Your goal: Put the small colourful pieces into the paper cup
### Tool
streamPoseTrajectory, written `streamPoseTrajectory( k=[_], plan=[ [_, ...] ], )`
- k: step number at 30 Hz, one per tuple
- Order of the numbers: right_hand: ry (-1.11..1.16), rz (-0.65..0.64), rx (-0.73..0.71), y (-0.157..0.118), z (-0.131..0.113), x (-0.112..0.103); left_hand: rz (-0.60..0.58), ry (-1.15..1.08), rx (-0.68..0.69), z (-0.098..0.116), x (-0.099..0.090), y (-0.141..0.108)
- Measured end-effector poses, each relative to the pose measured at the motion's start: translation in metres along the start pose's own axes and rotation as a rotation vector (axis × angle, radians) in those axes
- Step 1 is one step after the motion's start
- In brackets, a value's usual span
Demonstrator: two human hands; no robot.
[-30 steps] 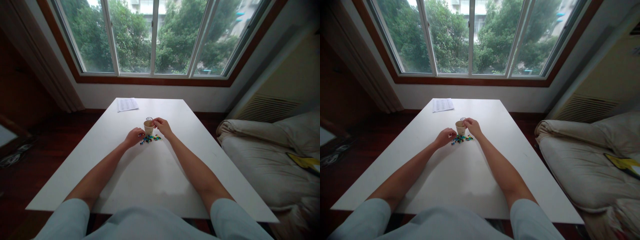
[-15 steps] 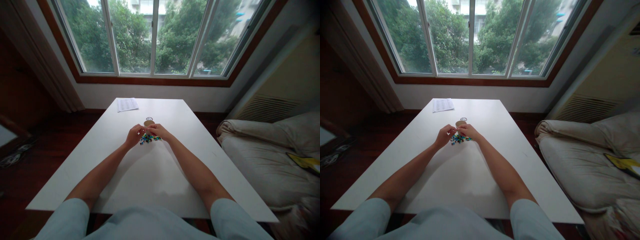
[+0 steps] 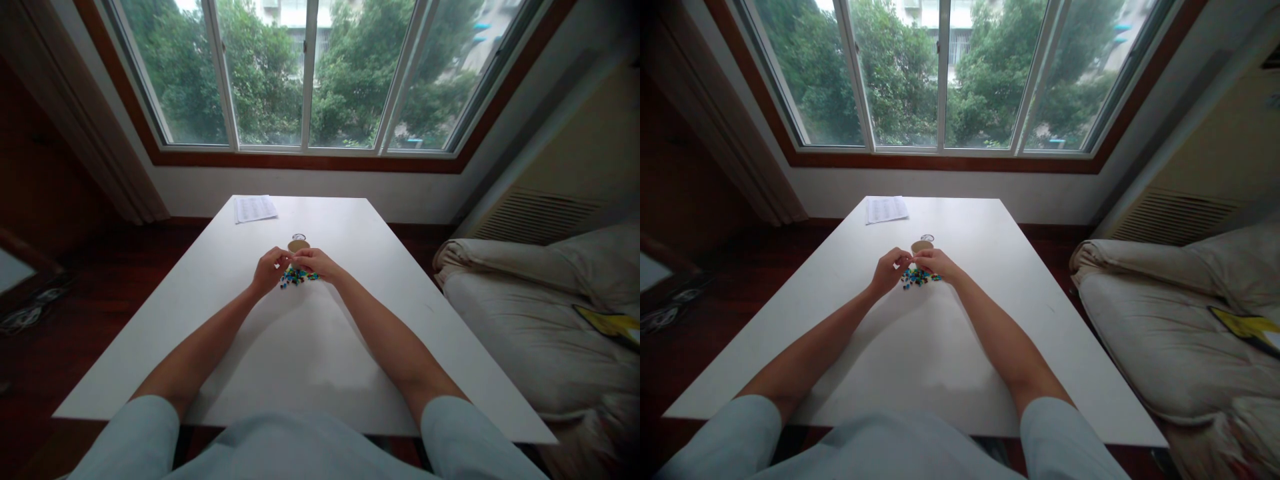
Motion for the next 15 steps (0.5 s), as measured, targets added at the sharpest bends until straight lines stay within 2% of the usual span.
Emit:
streamPoseTrajectory(
  k=[6, 11, 15],
  plan=[
    [-0.032, 0.188, -0.02, 0.0, -0.009, -0.018, 0.011, 0.084, -0.11, -0.033, -0.004, -0.003],
    [-0.086, 0.387, -0.095, 0.0, -0.013, -0.04, -0.106, 0.243, -0.164, -0.066, 0.006, -0.012],
    [-0.241, 0.518, -0.11, -0.003, -0.011, -0.056, -0.161, 0.319, -0.16, -0.079, 0.014, -0.02]
  ],
)
Point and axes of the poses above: each hand's wrist, its own y-axis towards the middle knuckle, its own x-axis out of the palm, z = x × y, the point moved 10 cm from there along y, towards the middle knuckle, and after that the axes turned 15 degrees about -y, right-handed, at the moved point
